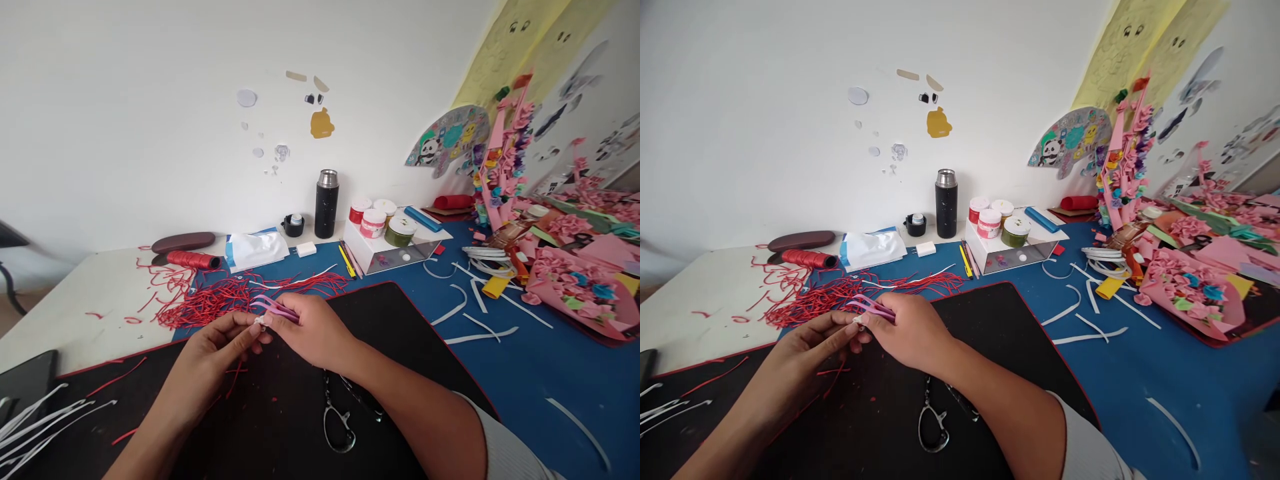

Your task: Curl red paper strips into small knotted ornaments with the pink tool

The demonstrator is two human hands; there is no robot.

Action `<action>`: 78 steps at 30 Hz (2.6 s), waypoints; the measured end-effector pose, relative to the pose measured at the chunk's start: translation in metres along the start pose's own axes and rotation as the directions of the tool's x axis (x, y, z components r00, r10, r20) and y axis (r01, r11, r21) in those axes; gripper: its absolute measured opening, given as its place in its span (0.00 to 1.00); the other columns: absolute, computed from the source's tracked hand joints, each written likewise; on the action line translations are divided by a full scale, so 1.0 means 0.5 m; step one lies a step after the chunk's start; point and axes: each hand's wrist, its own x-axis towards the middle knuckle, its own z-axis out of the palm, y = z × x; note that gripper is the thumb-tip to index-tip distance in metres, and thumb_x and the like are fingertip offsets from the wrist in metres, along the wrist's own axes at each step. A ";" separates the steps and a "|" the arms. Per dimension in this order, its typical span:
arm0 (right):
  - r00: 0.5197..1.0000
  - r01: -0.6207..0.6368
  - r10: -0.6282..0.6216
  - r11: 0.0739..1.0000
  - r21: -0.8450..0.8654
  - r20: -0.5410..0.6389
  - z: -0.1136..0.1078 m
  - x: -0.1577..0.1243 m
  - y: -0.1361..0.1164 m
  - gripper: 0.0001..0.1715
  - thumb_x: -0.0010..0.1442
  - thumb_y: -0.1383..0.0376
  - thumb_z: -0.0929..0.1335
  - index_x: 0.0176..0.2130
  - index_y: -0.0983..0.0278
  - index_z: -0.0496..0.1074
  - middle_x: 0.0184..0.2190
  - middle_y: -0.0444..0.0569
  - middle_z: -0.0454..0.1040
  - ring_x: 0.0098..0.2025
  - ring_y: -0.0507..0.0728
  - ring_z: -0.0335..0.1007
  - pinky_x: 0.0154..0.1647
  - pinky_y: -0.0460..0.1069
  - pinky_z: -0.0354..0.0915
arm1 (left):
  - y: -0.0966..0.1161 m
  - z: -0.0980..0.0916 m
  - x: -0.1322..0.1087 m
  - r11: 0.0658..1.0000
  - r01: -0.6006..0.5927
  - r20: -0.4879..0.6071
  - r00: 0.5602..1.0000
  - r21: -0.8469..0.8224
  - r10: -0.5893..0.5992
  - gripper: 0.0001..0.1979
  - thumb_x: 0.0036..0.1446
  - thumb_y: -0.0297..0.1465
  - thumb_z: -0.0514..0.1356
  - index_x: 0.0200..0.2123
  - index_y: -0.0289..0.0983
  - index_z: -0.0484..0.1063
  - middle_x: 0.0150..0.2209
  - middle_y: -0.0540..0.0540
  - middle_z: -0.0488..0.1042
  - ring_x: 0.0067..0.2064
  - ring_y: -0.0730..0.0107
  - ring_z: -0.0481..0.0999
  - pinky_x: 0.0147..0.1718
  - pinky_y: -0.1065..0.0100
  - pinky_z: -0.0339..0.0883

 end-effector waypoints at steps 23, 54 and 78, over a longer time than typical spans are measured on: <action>1.000 -0.025 0.025 1.000 -0.017 0.006 -0.001 0.002 0.006 0.15 0.73 0.58 0.69 0.34 0.62 0.73 0.29 0.44 0.75 0.31 0.53 0.65 0.32 0.48 0.56 | -0.011 0.000 0.000 1.000 0.014 0.018 1.000 0.026 -0.015 0.25 0.54 0.57 0.73 0.36 0.40 0.83 0.35 0.42 0.87 0.34 0.61 0.81 0.35 0.66 0.73; 1.000 -0.030 0.029 0.998 0.062 0.002 0.004 0.002 0.011 0.22 0.71 0.54 0.69 0.29 0.61 0.61 0.25 0.38 0.60 0.28 0.51 0.54 0.29 0.49 0.49 | -0.014 0.008 0.007 1.000 0.019 0.031 0.999 -0.018 -0.019 0.23 0.51 0.54 0.76 0.33 0.39 0.86 0.32 0.43 0.85 0.29 0.67 0.75 0.28 0.69 0.65; 0.992 -0.118 0.110 0.977 0.178 0.058 0.008 0.008 0.021 0.17 0.73 0.57 0.67 0.33 0.62 0.68 0.25 0.38 0.62 0.28 0.52 0.56 0.30 0.48 0.53 | -0.005 0.002 -0.001 0.999 0.042 -0.009 0.999 -0.031 -0.042 0.24 0.43 0.47 0.79 0.41 0.40 0.88 0.29 0.45 0.85 0.30 0.63 0.78 0.32 0.64 0.69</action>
